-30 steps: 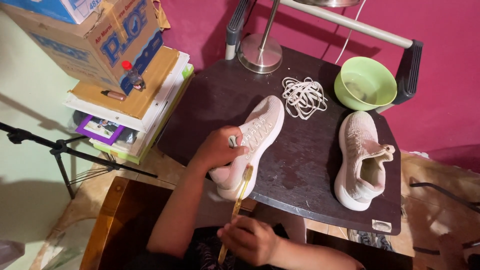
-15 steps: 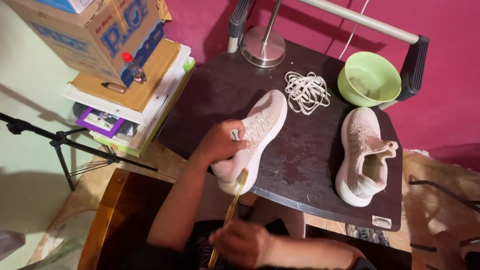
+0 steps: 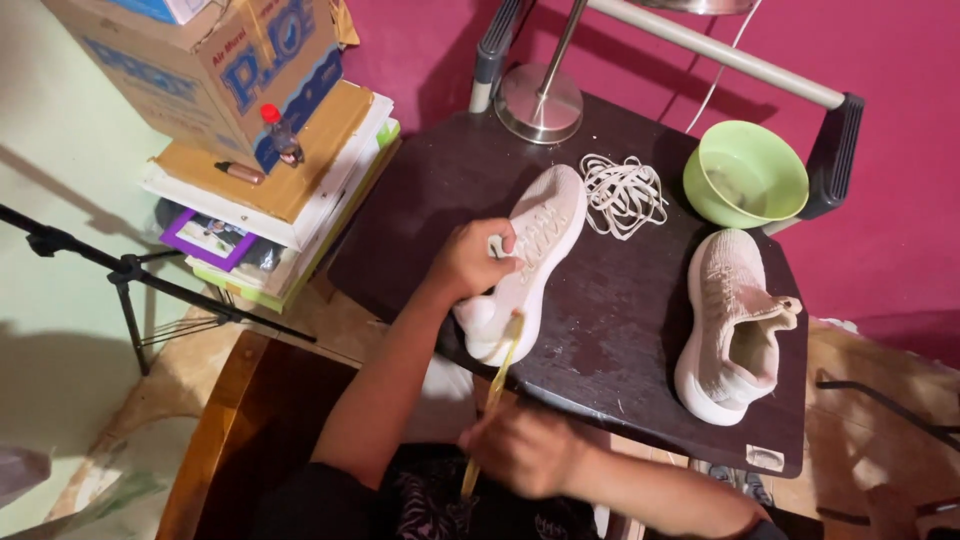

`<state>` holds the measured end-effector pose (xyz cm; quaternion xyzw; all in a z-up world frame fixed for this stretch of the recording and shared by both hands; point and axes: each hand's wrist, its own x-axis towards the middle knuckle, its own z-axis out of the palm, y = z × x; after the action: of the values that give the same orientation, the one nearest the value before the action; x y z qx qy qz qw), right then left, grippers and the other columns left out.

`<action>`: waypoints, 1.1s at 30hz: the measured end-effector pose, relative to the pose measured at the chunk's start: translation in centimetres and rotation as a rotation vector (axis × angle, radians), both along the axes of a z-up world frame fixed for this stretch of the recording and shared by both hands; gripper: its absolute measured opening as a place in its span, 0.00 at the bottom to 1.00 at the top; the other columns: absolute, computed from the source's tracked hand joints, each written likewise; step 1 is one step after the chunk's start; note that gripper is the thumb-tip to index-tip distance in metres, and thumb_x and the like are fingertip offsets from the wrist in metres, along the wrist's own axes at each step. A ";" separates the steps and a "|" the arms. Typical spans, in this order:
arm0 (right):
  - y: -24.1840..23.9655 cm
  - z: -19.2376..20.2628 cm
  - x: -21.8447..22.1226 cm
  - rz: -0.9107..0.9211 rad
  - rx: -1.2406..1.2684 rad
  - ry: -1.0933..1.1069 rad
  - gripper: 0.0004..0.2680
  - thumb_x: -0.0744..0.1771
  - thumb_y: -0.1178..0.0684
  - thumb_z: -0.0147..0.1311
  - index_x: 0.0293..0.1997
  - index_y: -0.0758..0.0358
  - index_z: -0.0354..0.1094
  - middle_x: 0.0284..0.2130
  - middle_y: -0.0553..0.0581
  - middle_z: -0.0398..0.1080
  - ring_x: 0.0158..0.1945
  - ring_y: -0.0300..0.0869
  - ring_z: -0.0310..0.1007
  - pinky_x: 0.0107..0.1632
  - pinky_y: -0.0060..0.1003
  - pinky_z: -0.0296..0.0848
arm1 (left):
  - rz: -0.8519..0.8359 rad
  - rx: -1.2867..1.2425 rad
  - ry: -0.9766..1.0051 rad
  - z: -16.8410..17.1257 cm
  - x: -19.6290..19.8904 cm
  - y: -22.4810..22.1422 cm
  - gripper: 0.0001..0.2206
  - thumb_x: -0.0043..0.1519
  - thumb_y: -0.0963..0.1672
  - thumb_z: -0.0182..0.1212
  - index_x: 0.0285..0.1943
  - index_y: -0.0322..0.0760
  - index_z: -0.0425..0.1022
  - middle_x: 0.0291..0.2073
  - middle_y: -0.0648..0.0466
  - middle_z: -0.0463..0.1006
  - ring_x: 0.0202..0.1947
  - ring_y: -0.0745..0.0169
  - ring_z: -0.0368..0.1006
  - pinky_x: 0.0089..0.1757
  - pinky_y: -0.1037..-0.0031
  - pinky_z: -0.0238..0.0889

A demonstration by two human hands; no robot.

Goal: Applying a liquid adhesive or cleaning agent to the sole of a white sneaker using a small brush at a repair bench.

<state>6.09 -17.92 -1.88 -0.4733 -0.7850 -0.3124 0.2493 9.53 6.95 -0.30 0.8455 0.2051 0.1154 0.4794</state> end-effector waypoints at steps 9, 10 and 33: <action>-0.9 -11.8 4.0 -0.013 -0.500 0.278 0.13 0.74 0.51 0.33 0.57 0.64 0.67 0.42 0.55 0.72 0.30 0.41 0.67 0.29 0.37 0.67 | -0.038 -0.012 -0.132 -2.5 0.1 1.5 0.12 0.49 0.47 0.71 0.28 0.51 0.67 0.24 0.65 0.70 0.26 0.68 0.60 0.34 0.73 0.58; -0.5 -9.3 3.3 -0.015 -0.501 0.281 0.13 0.74 0.51 0.33 0.57 0.64 0.67 0.42 0.55 0.72 0.30 0.41 0.67 0.29 0.37 0.67 | -0.040 -0.013 -0.130 -2.1 -0.1 1.3 0.12 0.49 0.47 0.71 0.28 0.51 0.67 0.24 0.65 0.70 0.26 0.68 0.60 0.34 0.73 0.58; 3.5 2.8 1.9 -0.016 -0.012 0.200 0.04 0.67 0.56 0.64 0.42 0.59 0.73 0.37 0.47 0.75 0.39 0.39 0.72 0.39 0.26 0.76 | -0.022 -0.031 -0.072 -1.8 -0.3 1.4 0.12 0.49 0.47 0.71 0.29 0.50 0.66 0.22 0.63 0.68 0.24 0.67 0.57 0.32 0.71 0.57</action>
<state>8.02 -14.40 0.93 -0.5099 -0.7542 -0.2610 0.3211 9.19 8.32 -2.05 0.8353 0.1800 0.1374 0.5010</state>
